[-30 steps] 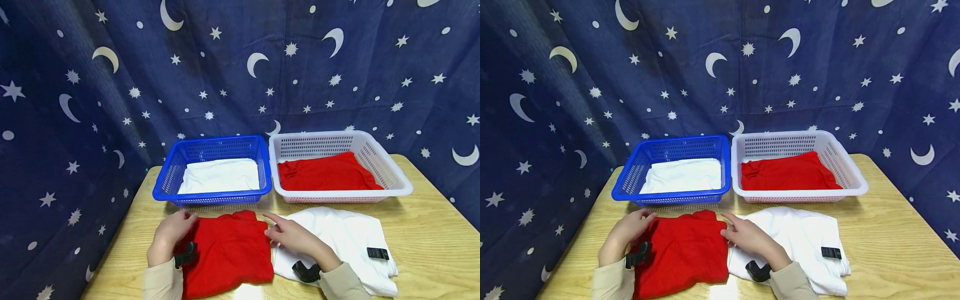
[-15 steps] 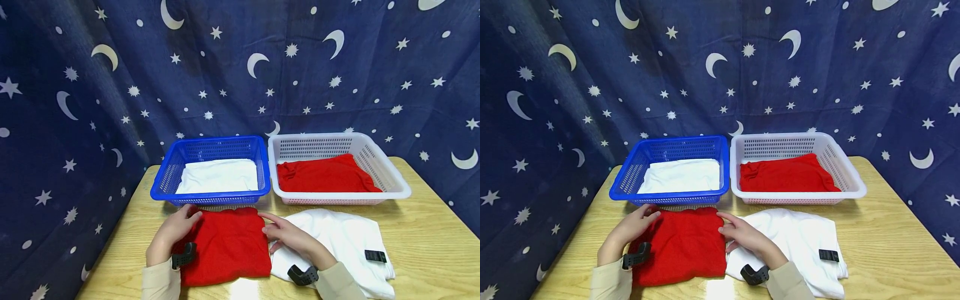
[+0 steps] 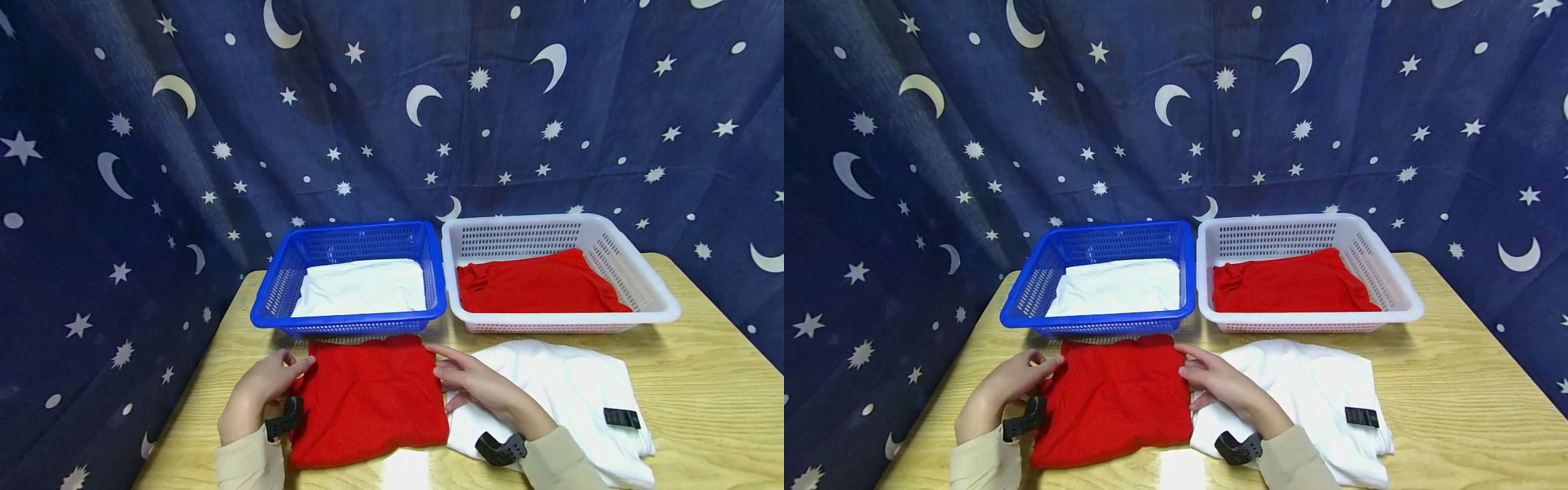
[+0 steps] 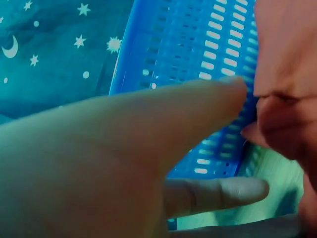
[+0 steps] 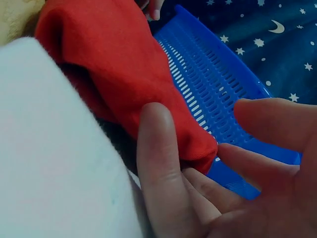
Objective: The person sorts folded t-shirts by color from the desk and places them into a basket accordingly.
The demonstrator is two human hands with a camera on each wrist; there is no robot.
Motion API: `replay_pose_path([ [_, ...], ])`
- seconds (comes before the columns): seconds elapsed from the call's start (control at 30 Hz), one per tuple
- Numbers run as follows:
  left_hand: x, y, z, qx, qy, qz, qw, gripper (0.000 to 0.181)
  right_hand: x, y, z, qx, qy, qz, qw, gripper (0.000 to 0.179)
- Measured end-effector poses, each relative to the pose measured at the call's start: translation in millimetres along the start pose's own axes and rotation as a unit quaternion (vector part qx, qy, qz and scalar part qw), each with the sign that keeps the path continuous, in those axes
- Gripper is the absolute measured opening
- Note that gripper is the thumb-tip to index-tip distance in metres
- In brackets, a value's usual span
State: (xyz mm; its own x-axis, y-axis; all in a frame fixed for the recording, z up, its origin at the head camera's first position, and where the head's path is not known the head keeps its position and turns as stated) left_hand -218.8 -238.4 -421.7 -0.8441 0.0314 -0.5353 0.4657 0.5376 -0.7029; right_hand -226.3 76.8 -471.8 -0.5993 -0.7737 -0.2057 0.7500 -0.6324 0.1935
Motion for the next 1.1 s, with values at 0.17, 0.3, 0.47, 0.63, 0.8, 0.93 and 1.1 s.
replay_pose_path([
  [0.17,6.3,8.1,-15.8,0.010,0.040,0.007,0.9991,0.058,-0.4,-0.1,-0.6,-0.010,0.006,-0.002,0.9999,0.058],
  [0.3,11.9,14.3,-30.0,-0.020,0.082,0.010,0.9964,0.066,0.0,-0.9,-1.9,-0.007,0.007,0.000,0.9999,0.058],
  [0.47,13.8,12.9,-36.6,-0.045,0.121,0.002,0.9917,0.060,0.7,-0.7,-2.6,0.004,0.005,0.008,0.9999,0.060],
  [0.63,12.2,4.1,-27.2,-0.019,0.100,-0.019,0.9947,0.057,1.8,-0.5,-0.5,-0.004,0.003,0.007,1.0000,0.060],
  [0.8,9.0,1.8,-15.2,0.021,0.060,-0.012,0.9979,0.050,1.5,-0.4,0.2,-0.012,0.004,0.007,0.9999,0.059],
  [0.93,7.6,3.9,-16.6,0.011,0.076,-0.002,0.9970,0.047,1.3,-1.4,-0.7,-0.021,0.008,0.003,0.9997,0.059],
  [1.1,7.0,10.5,-30.4,-0.030,0.149,0.025,0.9880,0.050,-0.2,-2.3,-3.0,-0.029,0.016,0.005,0.9994,0.057],
])
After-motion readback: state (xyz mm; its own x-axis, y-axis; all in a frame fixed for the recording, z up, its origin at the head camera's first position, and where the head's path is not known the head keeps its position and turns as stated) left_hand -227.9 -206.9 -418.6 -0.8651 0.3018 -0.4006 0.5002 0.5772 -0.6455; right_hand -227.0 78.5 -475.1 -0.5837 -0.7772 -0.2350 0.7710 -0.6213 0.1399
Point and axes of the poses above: each hand's wrist, its own x-axis towards the middle knuckle, its own y-axis out of the palm, z = x × y, the point moved 7 cm from there along x, towards the middle knuckle, and after that the axes turned 15 degrees about z, right-handed, at the moved point
